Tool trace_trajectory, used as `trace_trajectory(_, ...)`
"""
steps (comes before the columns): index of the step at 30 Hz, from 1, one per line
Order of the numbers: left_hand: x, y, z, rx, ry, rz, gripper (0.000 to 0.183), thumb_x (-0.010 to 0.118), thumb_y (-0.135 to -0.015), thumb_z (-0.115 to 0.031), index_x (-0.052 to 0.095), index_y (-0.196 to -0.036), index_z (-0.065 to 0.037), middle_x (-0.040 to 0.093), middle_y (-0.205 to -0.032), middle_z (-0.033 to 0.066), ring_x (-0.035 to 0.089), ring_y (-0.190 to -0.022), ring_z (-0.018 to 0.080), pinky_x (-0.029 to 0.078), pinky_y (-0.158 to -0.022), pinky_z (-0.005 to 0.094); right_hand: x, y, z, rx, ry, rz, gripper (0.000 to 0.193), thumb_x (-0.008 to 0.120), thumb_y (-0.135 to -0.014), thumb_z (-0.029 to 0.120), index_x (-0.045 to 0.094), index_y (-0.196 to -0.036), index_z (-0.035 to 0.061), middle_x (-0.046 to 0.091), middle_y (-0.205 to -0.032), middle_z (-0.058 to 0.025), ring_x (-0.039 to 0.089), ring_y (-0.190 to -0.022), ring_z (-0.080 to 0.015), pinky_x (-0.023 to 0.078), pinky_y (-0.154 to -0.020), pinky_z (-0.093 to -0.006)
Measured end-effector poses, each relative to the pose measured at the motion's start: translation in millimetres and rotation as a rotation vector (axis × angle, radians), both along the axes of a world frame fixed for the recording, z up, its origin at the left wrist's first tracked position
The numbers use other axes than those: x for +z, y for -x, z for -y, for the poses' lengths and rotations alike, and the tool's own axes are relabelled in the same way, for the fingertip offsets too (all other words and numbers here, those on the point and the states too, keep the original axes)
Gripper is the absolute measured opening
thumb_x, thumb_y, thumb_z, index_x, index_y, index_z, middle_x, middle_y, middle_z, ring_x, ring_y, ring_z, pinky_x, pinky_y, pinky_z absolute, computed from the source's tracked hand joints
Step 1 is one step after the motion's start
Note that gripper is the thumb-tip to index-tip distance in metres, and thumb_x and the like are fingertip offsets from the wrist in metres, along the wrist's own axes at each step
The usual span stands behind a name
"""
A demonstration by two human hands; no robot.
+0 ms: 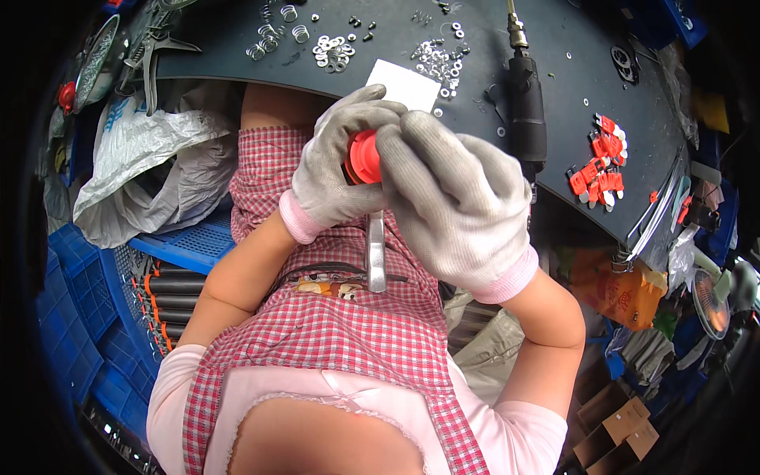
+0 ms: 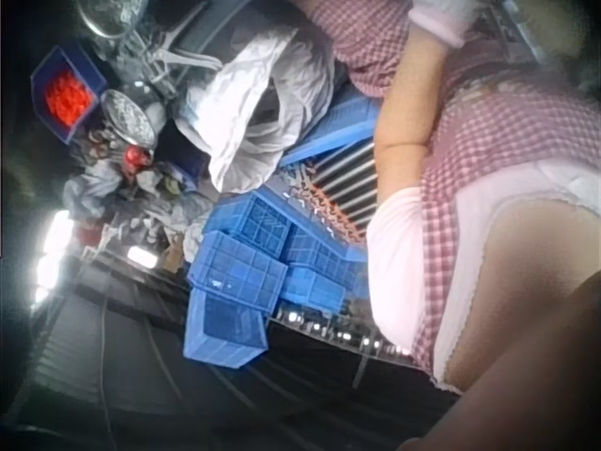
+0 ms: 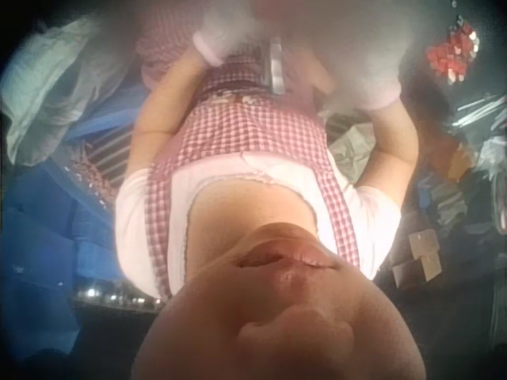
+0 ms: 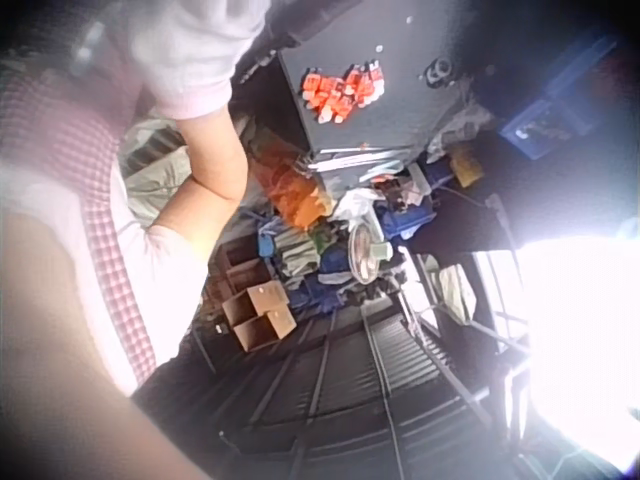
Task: Assembling fire extinguisher components, including attaching valves and handle mechanisms to metal tubes using a power screwdriver and various fasteners.
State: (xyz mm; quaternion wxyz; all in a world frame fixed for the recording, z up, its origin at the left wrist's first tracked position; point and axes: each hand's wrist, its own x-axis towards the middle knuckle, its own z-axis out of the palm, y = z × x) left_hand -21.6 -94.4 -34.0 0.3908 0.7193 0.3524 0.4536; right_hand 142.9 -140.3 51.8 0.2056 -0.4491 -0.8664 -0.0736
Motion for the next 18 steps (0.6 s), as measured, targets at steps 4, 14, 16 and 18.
trace_trajectory(4,3,2,3,-0.019,-0.034,-0.078,0.059,0.082,-0.059,-0.020,0.055,-0.111,-0.013,0.061,-0.116,0.0052,0.045,-0.125,0.0301,0.034,-0.105,0.0408,16,13,3,-0.105,0.246,-0.013,0.032,0.072,-0.063,0.005,0.068,-0.095,0.0063,0.061,-0.108,-0.0030,0.055,-0.104,-0.0237,0.046,-0.078,-0.0363)
trace_trajectory(14,-10,4,0,-0.023,-0.137,-0.121,0.123,0.090,-0.046,-0.030,0.019,-0.143,-0.005,0.062,-0.111,0.0103,0.054,-0.113,0.0303,0.042,-0.097,0.0422,9,-6,-23,-0.039,0.191,0.008,0.041,0.072,-0.068,0.017,0.064,-0.106,0.0071,0.061,-0.109,-0.0102,0.057,-0.100,-0.0284,0.046,-0.080,-0.0392)
trace_trajectory(16,-8,-1,-5,-0.015,-0.170,0.012,0.126,0.090,-0.046,-0.032,0.017,-0.144,-0.005,0.064,-0.108,0.0099,0.057,-0.109,0.0301,0.042,-0.096,0.0427,4,0,-21,0.039,0.412,-0.509,0.046,0.068,-0.075,0.020,0.058,-0.116,0.0026,0.062,-0.104,-0.0130,0.059,-0.097,-0.0280,0.046,-0.081,-0.0393)
trace_trajectory(18,-6,2,0,0.025,-0.146,-0.074,0.126,0.090,-0.048,-0.032,0.014,-0.145,-0.005,0.065,-0.105,0.0090,0.058,-0.108,0.0295,0.040,-0.098,0.0429,1,-13,-21,-0.065,0.317,-0.383,0.057,0.063,-0.078,0.016,0.046,-0.129,-0.0026,0.063,-0.100,-0.0155,0.059,-0.092,-0.0330,0.045,-0.082,-0.0413)
